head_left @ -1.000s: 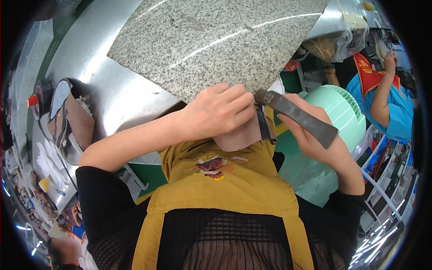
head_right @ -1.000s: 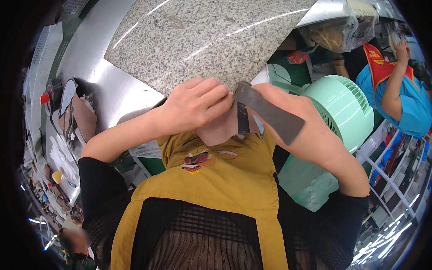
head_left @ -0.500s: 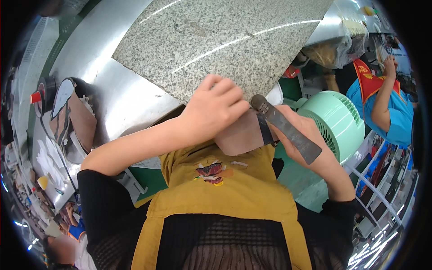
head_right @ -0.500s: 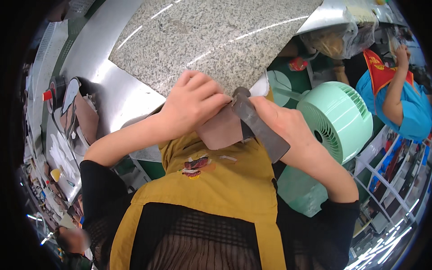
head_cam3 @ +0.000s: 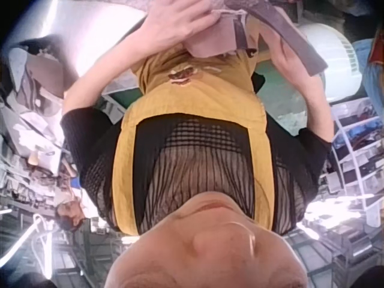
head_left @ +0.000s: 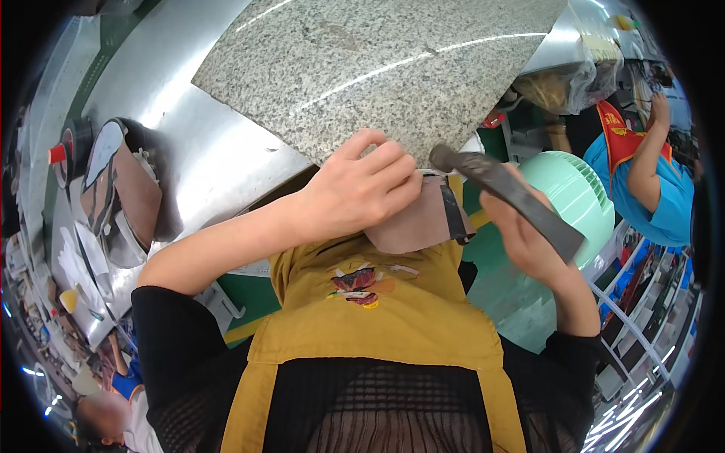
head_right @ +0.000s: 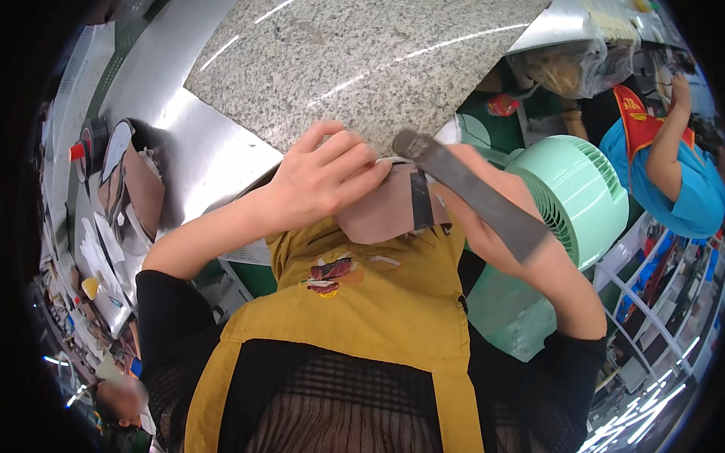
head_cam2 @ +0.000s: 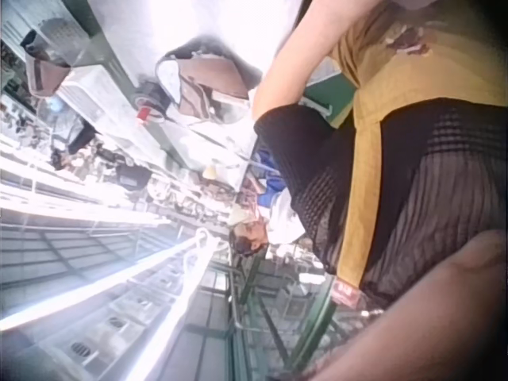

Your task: The person applies glue to the sole of a shoe and presses it onto a workbench. They then use a hammer to repeatedly tap the sole's edge, securing it to the upper part of the shoe. The task involves handling the shoe and using a hammer for assembly.

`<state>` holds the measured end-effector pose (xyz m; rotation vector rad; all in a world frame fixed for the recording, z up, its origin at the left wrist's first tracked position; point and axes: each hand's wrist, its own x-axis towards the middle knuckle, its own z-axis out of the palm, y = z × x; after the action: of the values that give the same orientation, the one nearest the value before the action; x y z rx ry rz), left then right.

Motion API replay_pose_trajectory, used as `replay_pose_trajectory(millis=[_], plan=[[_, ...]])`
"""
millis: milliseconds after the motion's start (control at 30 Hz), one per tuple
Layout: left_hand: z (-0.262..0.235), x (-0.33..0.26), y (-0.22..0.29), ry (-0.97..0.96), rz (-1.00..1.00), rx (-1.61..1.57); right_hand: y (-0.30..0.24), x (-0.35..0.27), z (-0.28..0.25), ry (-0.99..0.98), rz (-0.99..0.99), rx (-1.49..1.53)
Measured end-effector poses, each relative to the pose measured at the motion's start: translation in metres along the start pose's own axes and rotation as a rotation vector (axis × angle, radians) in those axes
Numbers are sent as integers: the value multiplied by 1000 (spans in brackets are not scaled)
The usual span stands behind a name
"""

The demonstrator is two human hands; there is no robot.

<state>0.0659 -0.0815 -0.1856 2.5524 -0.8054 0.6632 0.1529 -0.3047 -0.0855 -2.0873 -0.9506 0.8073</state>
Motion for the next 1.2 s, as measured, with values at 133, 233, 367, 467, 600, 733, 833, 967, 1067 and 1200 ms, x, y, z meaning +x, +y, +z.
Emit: replay_pose_trajectory(millis=[133, 233, 367, 467, 600, 733, 833, 967, 1067, 1200], plan=[[0, 0, 1, -8, -3, 28, 9, 0, 10, -25, -78, -120], [0, -1, 0, -3, -17, 13, -1, 5, 10, -72, 5, -66], [-1, -3, 3, -4, -23, 60, -7, 5, 3, -32, -81, -110], [-6, 0, 5, -33, -133, -26, 11, 5, 18, -76, -132, -238], [-14, -6, -2, -103, -270, -223, 3, 6, 15, -84, 19, -77], [-15, -8, 3, -68, -103, -43, 5, 7, 10, -5, -180, -161], [-13, -8, 3, -46, -95, -40, -5, 7, 6, -50, -174, -191], [-11, -10, 2, -24, -103, -38, -1, 8, 7, -135, -83, -128], [-11, -11, 4, -27, -107, -5, -7, 8, 9, -81, -164, -209], [-15, -10, 6, -62, -215, -26, 2, 10, 20, -212, -89, -291]])
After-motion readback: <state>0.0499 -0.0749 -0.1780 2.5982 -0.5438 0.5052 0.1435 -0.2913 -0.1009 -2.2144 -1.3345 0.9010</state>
